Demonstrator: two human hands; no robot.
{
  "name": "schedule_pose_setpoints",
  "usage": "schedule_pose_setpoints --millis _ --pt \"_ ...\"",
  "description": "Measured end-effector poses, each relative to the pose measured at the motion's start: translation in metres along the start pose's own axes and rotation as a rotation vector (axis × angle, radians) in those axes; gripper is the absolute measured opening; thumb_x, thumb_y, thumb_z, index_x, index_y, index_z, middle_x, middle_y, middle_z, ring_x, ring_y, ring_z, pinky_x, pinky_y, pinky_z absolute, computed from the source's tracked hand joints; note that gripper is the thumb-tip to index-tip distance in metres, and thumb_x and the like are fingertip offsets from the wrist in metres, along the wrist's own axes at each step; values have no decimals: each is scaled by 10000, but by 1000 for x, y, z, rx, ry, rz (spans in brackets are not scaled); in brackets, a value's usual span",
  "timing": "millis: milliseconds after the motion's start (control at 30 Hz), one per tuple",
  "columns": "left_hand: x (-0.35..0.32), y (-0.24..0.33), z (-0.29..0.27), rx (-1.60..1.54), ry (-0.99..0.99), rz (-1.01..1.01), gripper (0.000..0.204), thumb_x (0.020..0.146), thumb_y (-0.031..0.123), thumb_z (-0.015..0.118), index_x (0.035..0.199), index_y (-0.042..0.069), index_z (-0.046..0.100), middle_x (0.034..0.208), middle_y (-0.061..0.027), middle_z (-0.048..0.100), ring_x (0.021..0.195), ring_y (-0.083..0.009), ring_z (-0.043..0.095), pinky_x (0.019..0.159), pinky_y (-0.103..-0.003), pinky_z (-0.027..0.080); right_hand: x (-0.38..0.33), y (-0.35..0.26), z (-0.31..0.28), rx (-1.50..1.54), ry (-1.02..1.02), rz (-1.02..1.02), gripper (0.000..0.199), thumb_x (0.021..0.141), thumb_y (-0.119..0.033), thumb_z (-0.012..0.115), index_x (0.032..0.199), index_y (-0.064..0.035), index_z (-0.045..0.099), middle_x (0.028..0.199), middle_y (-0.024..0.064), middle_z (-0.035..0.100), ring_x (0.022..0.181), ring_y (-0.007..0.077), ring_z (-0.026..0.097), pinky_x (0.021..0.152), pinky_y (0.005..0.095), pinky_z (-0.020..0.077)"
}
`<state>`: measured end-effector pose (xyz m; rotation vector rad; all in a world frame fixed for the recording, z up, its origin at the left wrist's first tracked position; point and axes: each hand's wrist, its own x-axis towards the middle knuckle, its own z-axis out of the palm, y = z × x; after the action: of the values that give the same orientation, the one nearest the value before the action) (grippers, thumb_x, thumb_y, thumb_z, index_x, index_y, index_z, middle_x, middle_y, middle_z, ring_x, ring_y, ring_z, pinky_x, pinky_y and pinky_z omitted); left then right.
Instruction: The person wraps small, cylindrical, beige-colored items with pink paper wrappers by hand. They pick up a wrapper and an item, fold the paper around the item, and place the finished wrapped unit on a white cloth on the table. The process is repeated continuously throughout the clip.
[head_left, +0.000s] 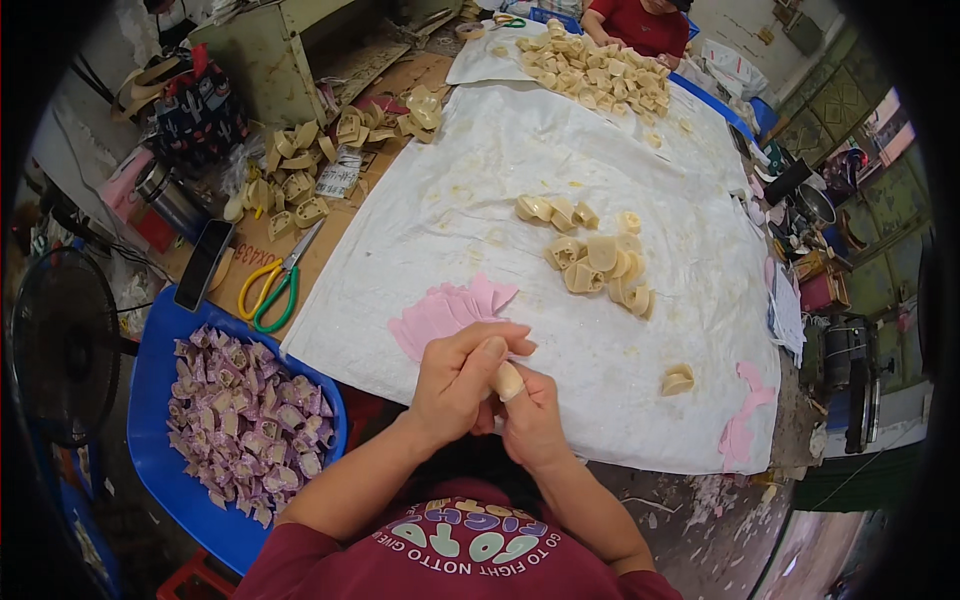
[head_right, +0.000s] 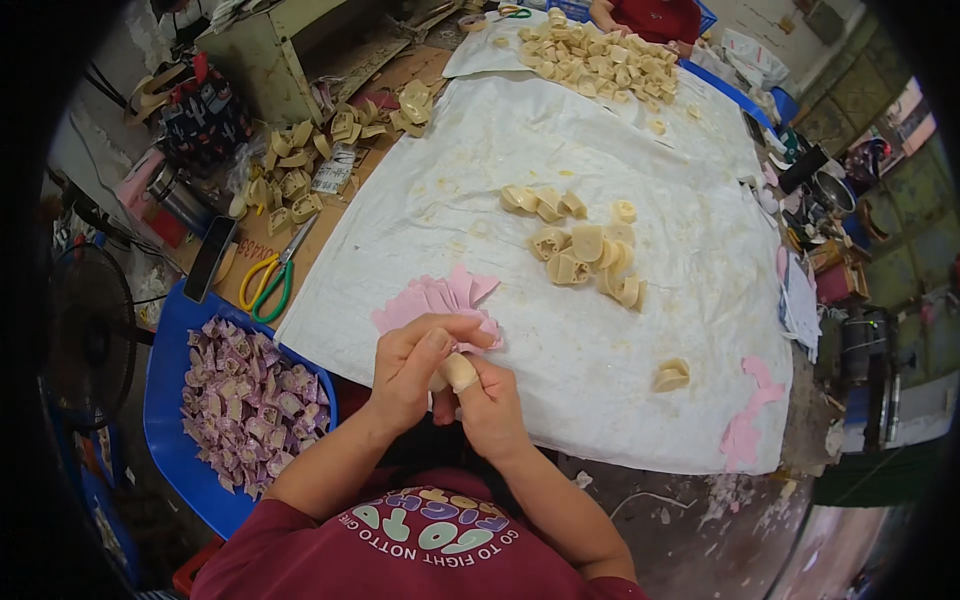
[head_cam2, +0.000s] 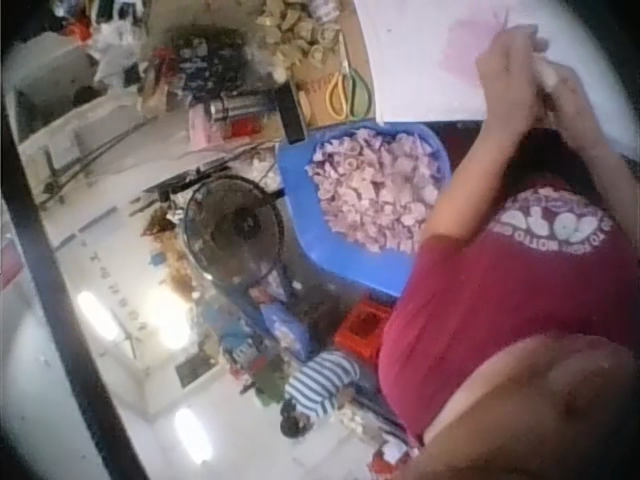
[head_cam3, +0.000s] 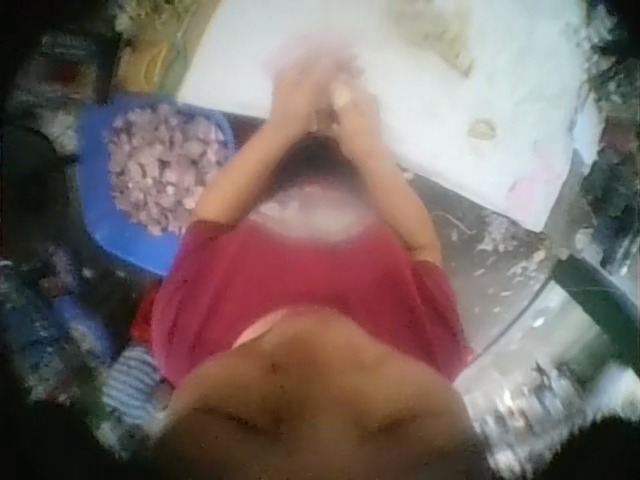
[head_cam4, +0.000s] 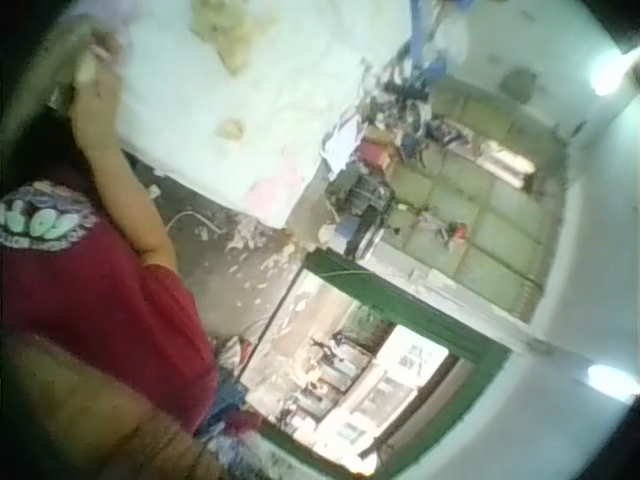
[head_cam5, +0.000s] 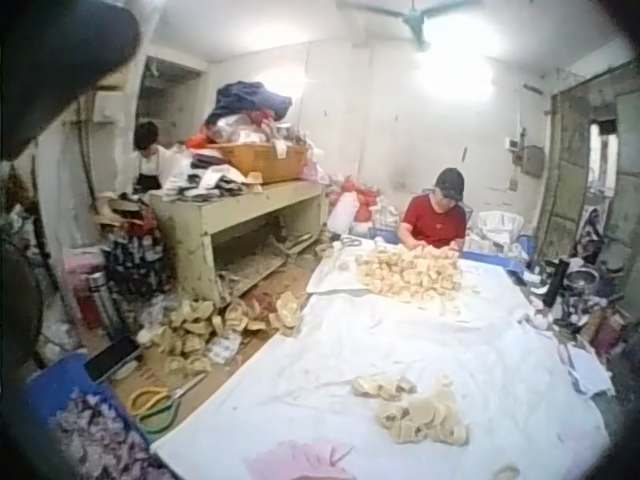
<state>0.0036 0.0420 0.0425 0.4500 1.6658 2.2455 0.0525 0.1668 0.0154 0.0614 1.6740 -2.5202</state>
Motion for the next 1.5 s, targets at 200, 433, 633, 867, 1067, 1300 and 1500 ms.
schedule_pose_setpoints --millis 200,433,633,867,1067,1300,1500 --pt "-12 -6 -24 -335 131 -47 257 964 214 496 1043 -4 606 902 -113 657 593 -131 587 519 -269 502 9 10 22 180 -69 282 270 974 -292 548 904 -50 644 688 78 640 572 160 619 509 280 496" --pt "-102 25 -206 760 775 18 230 902 198 634 1013 -3 629 814 -55 636 667 -170 584 630 -288 479 5 35 4 -822 -8 -469 259 831 -139 694 1056 -16 659 886 135 667 783 286 644 697 356 501" --pt "-133 28 -213 1401 956 68 410 828 162 698 1175 -25 587 1226 -190 579 1148 -307 536 1013 -387 383 45 10 5 -1271 36 -718 198 729 -84 720 912 -48 653 991 90 631 924 275 578 795 380 432" --pt "-55 -24 -93 1023 342 412 334 720 20 714 1042 17 628 1022 -140 631 988 -310 594 938 -381 429 59 39 -13 -1239 55 -636 161 709 -29 668 866 -48 641 1058 71 615 1017 261 534 878 399 378" --pt "-42 -76 -62 979 206 446 310 713 -2 698 1017 34 650 1096 -137 630 1070 -326 584 987 -458 406 61 38 -20 -1069 73 -544 121 742 -21 655 859 -39 631 1046 69 625 981 251 551 874 371 391" --pt "-47 -80 -67 1052 182 479 300 713 18 696 1010 42 661 1110 -146 626 1105 -330 575 994 -454 401 68 40 -34 -392 136 -189 72 869 -48 632 939 -31 634 989 24 629 886 121 583 782 268 492" --pt "-44 -68 -72 790 269 338 275 755 23 696 1027 18 660 1051 -155 651 1033 -302 616 922 -382 460 62 10 -43 -90 204 -220 116 919 -95 616 1009 -22 627 1044 23 633 890 75 569 821 238 461"
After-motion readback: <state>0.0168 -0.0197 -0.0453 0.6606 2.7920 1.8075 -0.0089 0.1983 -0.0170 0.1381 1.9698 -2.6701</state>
